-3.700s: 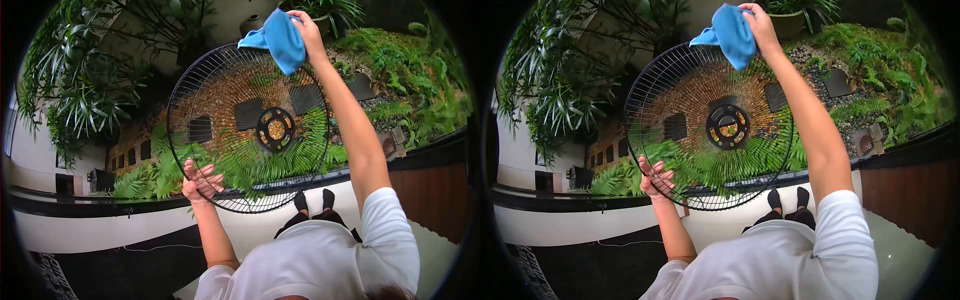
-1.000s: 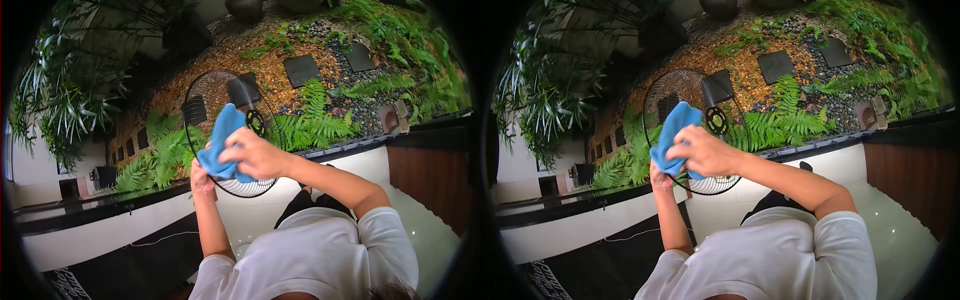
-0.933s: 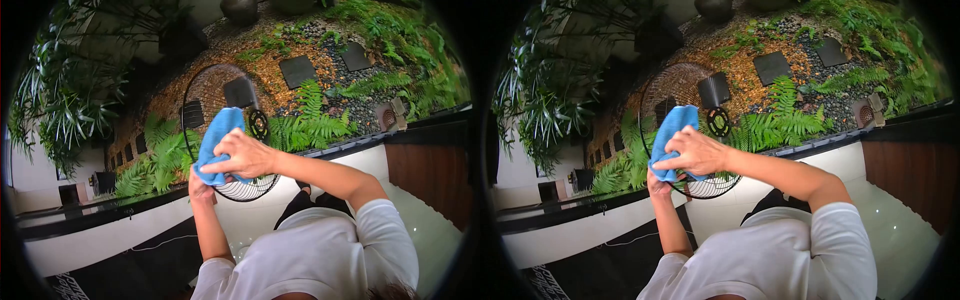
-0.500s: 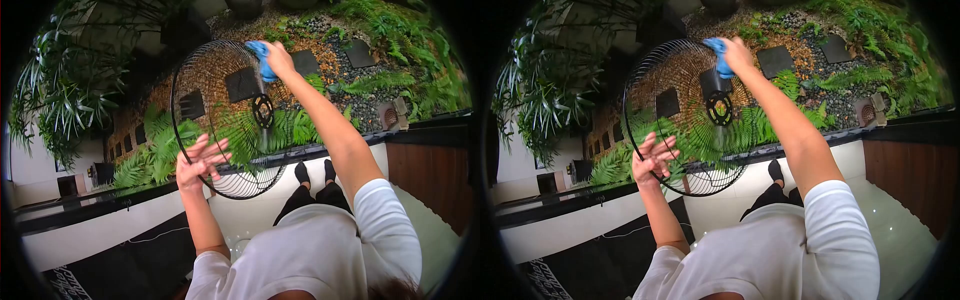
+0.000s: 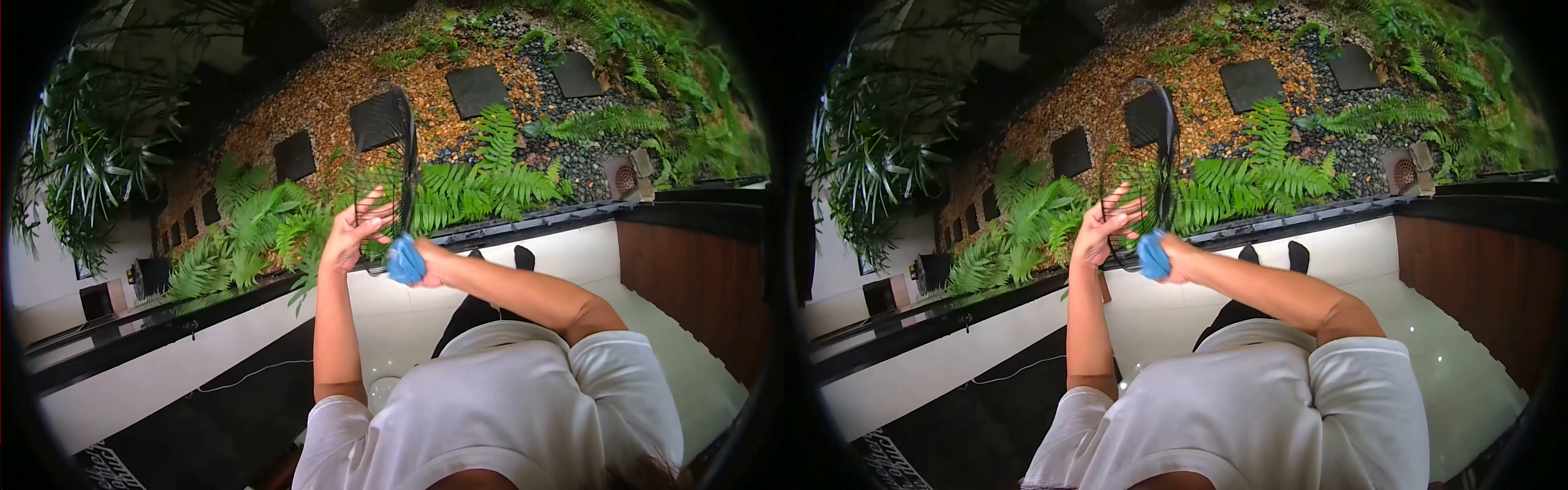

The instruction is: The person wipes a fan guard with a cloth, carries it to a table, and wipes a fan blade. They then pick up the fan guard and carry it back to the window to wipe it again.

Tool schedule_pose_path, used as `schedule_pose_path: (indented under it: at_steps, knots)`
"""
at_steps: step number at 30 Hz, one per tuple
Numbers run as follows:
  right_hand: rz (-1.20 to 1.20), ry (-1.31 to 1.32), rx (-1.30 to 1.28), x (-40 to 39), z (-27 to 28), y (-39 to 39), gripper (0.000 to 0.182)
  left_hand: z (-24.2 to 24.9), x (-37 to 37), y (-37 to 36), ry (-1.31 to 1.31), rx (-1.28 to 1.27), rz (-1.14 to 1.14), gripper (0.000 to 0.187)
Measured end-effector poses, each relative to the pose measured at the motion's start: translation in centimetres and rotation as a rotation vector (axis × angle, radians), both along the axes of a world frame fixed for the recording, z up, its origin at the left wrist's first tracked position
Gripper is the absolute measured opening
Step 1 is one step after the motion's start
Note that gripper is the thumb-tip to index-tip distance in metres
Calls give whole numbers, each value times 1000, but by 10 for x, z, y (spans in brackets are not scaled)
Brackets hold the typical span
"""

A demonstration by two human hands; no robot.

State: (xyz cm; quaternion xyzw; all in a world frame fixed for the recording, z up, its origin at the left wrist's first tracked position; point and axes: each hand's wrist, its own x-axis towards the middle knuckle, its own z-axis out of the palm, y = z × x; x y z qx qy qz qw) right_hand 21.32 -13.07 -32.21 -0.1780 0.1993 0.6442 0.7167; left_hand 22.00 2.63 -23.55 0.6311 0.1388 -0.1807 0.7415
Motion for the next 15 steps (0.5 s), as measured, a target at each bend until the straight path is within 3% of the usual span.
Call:
schedule_pose_path:
  at_steps: [2, 4, 8, 9, 11, 12, 14, 15]
  knots:
    - [101, -18, -107, 44, 42, -4, 28, -21, 0, 15, -66, 53, -12, 58]
    - [-137, -115, -75, 77, 95, -26, 23, -8, 2, 28, 85, 21, 9, 56]
    - [-611, -735, -190, 116, 85, -51, 28, 14, 6, 28, 201, -5, 114, 41]
    - [-610, -731, -185, 117, 90, -52, 28, 13, 6, 29, 210, 37, 121, 36]
    - [-643, -1143, -446, 115, 104, -56, 27, 18, 2, 26, 234, 94, 139, 37]
    - [-857, -1628, -571, 100, 93, -37, 31, 20, 1, 23, 259, 150, 146, 39]
    - [-608, -1905, -542, 76, 88, -25, 39, 23, -10, 17, 228, 102, 182, 39]
    - [-706, -2086, -430, 65, 79, -11, 40, 29, -17, 13, 179, 129, 299, 37]
